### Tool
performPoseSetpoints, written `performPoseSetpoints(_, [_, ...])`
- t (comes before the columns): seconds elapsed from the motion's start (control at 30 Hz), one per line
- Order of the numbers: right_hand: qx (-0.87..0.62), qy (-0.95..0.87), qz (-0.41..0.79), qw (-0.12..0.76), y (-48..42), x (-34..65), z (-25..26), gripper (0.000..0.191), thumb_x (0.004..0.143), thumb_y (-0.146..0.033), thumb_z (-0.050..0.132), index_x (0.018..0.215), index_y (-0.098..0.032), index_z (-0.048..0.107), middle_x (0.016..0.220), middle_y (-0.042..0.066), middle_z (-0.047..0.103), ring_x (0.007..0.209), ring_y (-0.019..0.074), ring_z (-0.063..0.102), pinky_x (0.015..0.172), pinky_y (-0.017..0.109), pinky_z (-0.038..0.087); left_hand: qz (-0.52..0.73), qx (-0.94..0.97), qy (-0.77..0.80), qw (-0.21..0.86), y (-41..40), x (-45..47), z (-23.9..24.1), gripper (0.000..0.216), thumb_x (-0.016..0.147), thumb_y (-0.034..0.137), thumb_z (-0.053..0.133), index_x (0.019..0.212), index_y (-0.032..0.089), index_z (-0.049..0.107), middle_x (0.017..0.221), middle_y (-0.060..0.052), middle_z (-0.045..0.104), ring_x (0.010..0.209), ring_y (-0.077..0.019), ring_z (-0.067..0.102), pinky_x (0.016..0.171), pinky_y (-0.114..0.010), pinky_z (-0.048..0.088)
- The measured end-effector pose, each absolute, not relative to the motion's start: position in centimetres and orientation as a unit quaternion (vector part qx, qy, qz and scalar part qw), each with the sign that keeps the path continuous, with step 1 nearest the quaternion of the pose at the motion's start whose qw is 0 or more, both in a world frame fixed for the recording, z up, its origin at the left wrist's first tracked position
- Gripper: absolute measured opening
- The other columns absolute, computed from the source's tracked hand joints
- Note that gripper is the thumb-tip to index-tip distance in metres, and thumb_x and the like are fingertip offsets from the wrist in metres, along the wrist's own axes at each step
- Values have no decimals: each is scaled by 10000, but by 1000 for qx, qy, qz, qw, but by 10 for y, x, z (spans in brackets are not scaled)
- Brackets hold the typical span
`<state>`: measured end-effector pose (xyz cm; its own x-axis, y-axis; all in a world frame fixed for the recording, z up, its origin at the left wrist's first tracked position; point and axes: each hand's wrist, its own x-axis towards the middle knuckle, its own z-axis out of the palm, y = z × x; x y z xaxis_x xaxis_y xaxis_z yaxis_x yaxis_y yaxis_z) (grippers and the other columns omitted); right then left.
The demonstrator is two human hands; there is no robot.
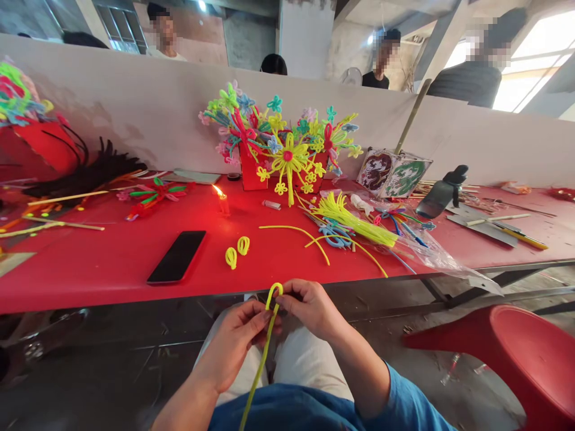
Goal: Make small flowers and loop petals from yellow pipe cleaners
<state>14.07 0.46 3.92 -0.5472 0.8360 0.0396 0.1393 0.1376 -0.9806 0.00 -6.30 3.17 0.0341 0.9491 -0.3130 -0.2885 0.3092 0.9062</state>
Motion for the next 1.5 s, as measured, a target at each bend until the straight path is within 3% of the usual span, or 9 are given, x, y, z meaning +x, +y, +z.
performPoseSetpoints(0.27, [-388,-686,506,350,7,139,40,124,742,-257,540,697,-152,588,553,-41,493,516,71,441,487,167,348,445,359,537,620,-63,2,33,204,703,344,589,620,165,539,645,1,624,545,-109,509,496,-209,317])
performPoseSetpoints(0.43, [-396,-714,457,353,6,139,43,99,743,-202,518,724,-164,608,573,-34,531,538,79,459,508,169,358,423,377,557,607,-62,5,32,165,674,301,578,564,188,531,513,47,561,495,-109,480,484,-210,314])
performPoseSetpoints(0.73, [-386,-763,372,361,4,137,44,129,743,-138,495,730,-178,617,672,-10,606,621,101,525,596,189,389,379,426,581,580,-60,6,36,157,667,287,559,556,193,619,551,22,582,546,-134,496,519,-216,338])
performPoseSetpoints(1.07, [-371,-680,533,340,4,137,29,155,768,-250,497,789,-140,605,631,-10,561,554,77,467,507,173,368,436,367,541,618,-62,2,28,170,689,321,581,615,170,609,582,27,579,568,-117,494,540,-208,354])
performPoseSetpoints(1.27, [-379,-702,481,363,4,138,37,290,704,-250,583,976,-151,569,743,3,575,634,93,495,552,181,388,414,391,550,611,-63,4,27,164,694,305,577,615,166,614,562,34,553,536,-110,459,524,-212,330])
performPoseSetpoints(1.5, [-370,-748,446,323,7,141,46,81,724,-153,517,719,-158,597,623,-34,536,566,70,456,521,168,338,392,430,571,579,-63,4,26,203,715,307,531,569,179,593,537,30,542,540,-121,455,537,-220,331])
